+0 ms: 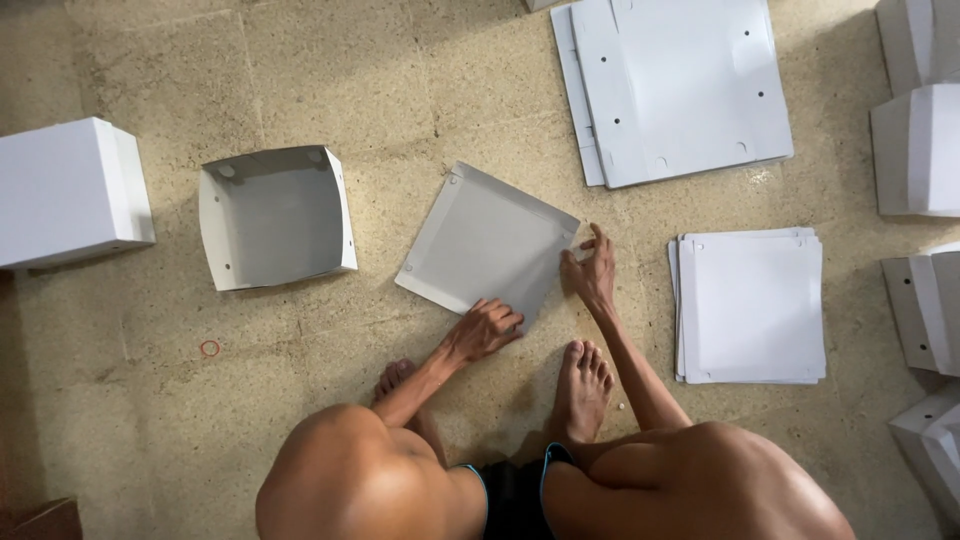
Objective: The person folds white cardboard blanks to assemble boxes by hand. The person picks up flat cardboard sheets from a stack, folds the sides, and tucks in the tabs to form box bottoms and lids on the floor.
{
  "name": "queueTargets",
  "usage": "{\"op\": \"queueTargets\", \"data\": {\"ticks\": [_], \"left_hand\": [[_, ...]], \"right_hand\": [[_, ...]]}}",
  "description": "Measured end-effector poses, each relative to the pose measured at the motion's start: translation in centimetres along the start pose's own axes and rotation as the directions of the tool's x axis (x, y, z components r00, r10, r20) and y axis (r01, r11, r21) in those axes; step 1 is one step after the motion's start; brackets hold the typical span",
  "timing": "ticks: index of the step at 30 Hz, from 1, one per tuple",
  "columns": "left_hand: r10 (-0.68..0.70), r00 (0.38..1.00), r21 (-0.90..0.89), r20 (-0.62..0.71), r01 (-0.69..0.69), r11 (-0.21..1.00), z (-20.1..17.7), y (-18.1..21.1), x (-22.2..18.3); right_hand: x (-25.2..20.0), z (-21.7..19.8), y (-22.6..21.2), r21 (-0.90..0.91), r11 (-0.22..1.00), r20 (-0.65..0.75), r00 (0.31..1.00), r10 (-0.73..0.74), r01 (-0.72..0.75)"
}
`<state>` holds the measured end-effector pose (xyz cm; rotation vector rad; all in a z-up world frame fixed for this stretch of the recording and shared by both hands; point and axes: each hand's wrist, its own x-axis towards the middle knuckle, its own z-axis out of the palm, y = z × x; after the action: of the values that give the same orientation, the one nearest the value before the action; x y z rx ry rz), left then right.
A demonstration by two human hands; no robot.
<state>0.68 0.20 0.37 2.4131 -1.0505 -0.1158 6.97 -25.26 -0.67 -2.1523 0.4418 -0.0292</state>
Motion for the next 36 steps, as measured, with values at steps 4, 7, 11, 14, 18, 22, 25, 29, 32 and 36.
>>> {"op": "queueTargets", "data": {"ticks": [4,7,11,14,18,22,25,29,32,36], "left_hand": [[0.008,1.0,-0.016,0.011,-0.008,1.0,-0.9,-0.1,1.0],[0.009,1.0,-0.032,0.025,-0.008,0.999,-1.8,-0.2,1.4],[0.005,0.998,-0.07,0.058,-0.001,0.998,-2.2,0.0,1.4],[0.007,0.997,-0.097,0.082,0.001,0.995,-2.2,0.2,1.3],[-0.019,0.994,-0.142,0.105,0.034,0.989,-1.3,-0.2,1.5],[-0.015,0.994,-0.167,0.11,0.033,0.985,-0.2,-0.6,1.5],[-0.002,0.995,-0.144,0.097,0.016,0.99,0.7,-0.3,1.3],[0.024,0.998,-0.279,0.062,-0.006,0.96,1.0,-0.2,0.7],[0.007,0.996,-0.405,0.085,0.029,0.914,-0.7,0.1,1.0],[-0.028,0.995,-0.439,0.097,0.068,0.896,-2.1,0.6,1.1]], "right_hand": [[1.6,-0.6,-2.0,-0.136,0.991,0.037,0.999,-0.012,0.017],[1.7,-0.4,-3.5,-0.123,0.989,0.086,0.993,-0.077,0.088],[2.0,0.8,-3.7,-0.029,0.985,0.056,0.984,-0.17,0.171],[2.8,1.1,-3.8,-0.066,0.974,0.065,0.975,-0.214,0.218],[5.8,2.1,-2.8,-0.123,0.967,0.122,0.971,-0.207,0.222],[7.4,2.1,-3.3,-0.067,0.979,0.225,0.959,-0.173,0.192],[7.9,1.3,-4.8,0.053,0.984,0.323,0.93,-0.177,0.169],[8.1,2.0,-4.2,0.023,0.99,0.388,0.911,-0.14,0.142],[7.7,2.3,-3.7,0.001,0.981,0.365,0.914,-0.179,0.192],[6.0,2.3,-4.7,-0.005,0.979,0.336,0.922,-0.192,0.206]]}}
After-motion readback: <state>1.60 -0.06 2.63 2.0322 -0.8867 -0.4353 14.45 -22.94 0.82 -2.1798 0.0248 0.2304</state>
